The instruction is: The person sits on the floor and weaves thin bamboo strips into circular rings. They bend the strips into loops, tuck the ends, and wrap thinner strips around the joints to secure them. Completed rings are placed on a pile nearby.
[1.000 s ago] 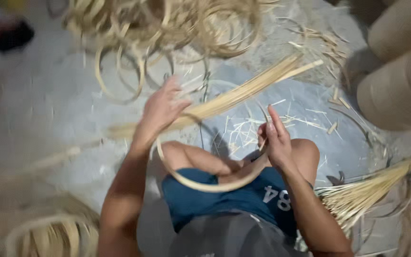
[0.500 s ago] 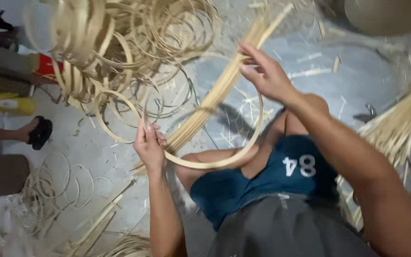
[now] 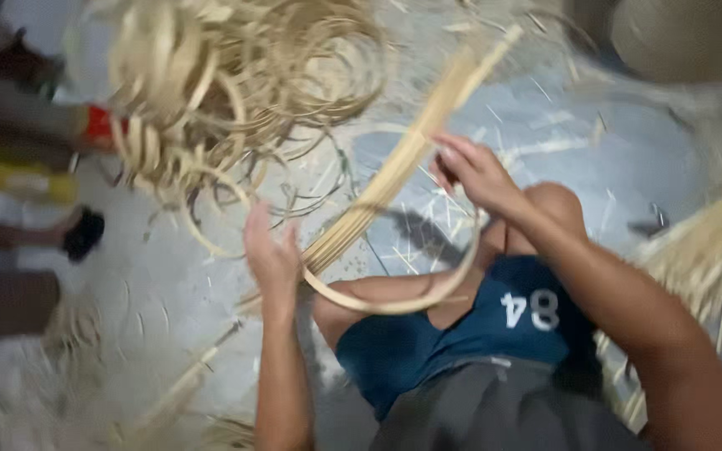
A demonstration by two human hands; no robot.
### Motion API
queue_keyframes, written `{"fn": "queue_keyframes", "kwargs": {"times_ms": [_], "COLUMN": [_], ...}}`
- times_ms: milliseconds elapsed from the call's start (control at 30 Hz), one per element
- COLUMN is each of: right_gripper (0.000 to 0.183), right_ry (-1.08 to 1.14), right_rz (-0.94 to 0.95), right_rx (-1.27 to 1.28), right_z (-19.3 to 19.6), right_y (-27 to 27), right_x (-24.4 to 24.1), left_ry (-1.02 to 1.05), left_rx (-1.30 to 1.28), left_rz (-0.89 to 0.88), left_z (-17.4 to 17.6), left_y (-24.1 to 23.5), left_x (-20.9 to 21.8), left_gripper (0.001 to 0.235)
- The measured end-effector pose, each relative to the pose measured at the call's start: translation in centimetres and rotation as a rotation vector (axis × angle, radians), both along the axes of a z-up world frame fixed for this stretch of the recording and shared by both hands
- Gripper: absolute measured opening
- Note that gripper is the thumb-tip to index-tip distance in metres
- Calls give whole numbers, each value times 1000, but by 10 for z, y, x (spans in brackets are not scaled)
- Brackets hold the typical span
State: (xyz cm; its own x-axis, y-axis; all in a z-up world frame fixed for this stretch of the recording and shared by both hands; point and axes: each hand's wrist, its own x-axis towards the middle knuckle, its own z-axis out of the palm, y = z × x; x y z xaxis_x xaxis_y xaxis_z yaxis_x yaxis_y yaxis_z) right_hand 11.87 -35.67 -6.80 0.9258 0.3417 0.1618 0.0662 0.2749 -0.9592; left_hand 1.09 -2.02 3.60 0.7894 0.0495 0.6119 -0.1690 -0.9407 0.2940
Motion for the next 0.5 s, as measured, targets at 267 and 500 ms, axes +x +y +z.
{"fn": "queue_keyframes", "kwargs": {"times_ms": [267, 500], "right_gripper": [41, 47], "right_ry": [-138, -75], "right_rz": [150, 353], "right_rx": [-159, -293], "right_z": [44, 88], "right_y": [19, 30], "right_x": [-40, -35], "left_ry": [173, 22], "left_rx": [379, 360], "left_rz": [-233, -256], "left_z": [20, 32], "left_y": [-21, -32], "left_x": [43, 30], "left_gripper": [14, 28]}}
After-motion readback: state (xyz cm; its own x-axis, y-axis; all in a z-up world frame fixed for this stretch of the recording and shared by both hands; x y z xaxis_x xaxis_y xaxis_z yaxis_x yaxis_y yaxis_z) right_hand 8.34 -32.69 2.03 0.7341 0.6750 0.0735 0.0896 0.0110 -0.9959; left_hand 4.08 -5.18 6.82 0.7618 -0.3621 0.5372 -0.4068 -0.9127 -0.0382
